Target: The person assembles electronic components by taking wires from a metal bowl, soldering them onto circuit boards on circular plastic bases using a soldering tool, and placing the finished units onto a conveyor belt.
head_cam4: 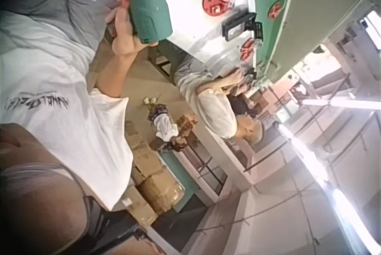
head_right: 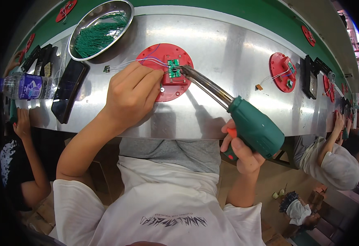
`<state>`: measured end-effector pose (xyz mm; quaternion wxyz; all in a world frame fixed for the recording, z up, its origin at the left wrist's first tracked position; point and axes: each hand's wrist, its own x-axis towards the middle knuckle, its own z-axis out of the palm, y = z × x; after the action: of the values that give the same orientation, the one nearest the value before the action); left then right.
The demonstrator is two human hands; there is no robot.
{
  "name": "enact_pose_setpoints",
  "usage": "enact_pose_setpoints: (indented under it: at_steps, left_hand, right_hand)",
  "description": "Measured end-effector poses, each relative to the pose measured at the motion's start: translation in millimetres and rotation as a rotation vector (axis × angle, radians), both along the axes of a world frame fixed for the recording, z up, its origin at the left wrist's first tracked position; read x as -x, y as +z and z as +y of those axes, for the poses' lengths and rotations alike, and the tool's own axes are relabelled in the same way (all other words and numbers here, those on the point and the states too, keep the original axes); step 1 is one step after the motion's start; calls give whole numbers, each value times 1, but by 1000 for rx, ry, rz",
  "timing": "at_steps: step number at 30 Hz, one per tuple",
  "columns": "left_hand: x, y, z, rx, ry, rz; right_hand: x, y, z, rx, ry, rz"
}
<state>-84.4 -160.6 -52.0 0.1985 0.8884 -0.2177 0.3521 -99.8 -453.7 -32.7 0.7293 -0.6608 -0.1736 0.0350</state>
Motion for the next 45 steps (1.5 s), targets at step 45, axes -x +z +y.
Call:
enact_pose_setpoints:
  at_steps: [45]
  left_hand:
    - [-144,74,-8,-367,-7,271]
  right_hand:
    - [-69,-4,-64,-421,-697,71]
